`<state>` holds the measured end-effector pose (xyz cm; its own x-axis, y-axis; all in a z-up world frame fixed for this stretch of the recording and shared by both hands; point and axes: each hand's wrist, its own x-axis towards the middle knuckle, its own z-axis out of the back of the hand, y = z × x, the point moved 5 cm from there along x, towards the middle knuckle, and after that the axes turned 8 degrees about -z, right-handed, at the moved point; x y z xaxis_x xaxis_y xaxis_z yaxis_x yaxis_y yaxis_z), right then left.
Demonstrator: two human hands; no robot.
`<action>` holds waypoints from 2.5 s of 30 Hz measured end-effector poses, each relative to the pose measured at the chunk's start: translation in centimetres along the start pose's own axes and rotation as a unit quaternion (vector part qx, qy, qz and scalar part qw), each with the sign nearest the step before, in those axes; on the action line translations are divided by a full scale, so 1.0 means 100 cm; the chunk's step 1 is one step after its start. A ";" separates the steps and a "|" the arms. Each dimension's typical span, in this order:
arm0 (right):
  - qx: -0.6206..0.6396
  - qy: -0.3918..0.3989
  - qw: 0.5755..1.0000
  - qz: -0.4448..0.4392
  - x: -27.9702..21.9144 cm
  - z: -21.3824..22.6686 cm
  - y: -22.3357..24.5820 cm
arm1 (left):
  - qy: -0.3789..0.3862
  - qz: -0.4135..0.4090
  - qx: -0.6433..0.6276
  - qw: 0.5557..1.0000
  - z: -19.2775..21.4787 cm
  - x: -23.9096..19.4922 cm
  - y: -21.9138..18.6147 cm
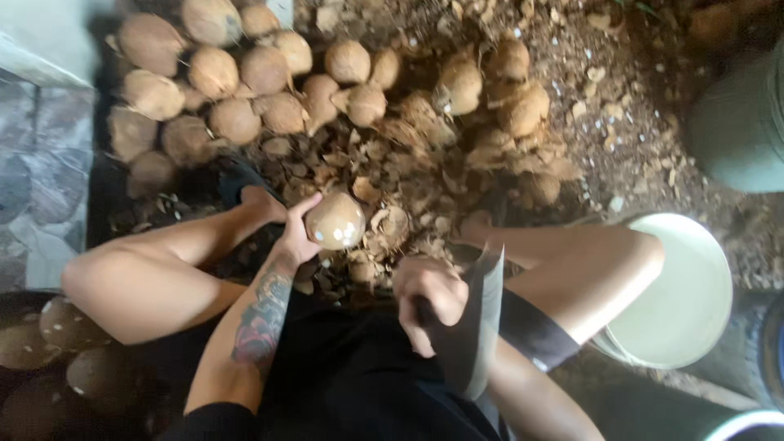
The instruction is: The person sits on the ground and uses a large knife to peel the husk off a coconut. They rotate the coconut while striking it with the knife to remove the outer layer. After peeling, they place the coconut into a bucket.
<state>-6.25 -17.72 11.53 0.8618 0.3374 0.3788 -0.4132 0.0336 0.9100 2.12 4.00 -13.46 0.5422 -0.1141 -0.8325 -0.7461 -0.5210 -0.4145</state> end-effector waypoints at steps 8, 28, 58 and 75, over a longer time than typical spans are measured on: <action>-0.050 0.051 0.775 -0.628 -0.079 -0.017 -0.145 | 0.064 -0.068 -0.147 0.985 0.023 0.046 -0.022; -0.145 0.026 0.826 -0.544 -0.040 -0.014 -0.107 | 0.077 -0.091 -0.222 0.968 -0.008 0.014 -0.033; 0.103 -0.104 0.989 -0.036 0.020 0.016 0.070 | 0.058 -0.053 -0.170 0.982 0.021 0.022 0.009; -0.250 0.018 0.914 -0.320 0.000 -0.004 -0.019 | 0.005 -0.061 -0.128 0.990 0.016 0.009 -0.008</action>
<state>-5.58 -17.41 9.75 0.9677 0.1283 -0.2170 0.0811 0.6567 0.7498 2.63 5.65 -14.44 0.6268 -0.0455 -0.7779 -0.5533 -0.7289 -0.4032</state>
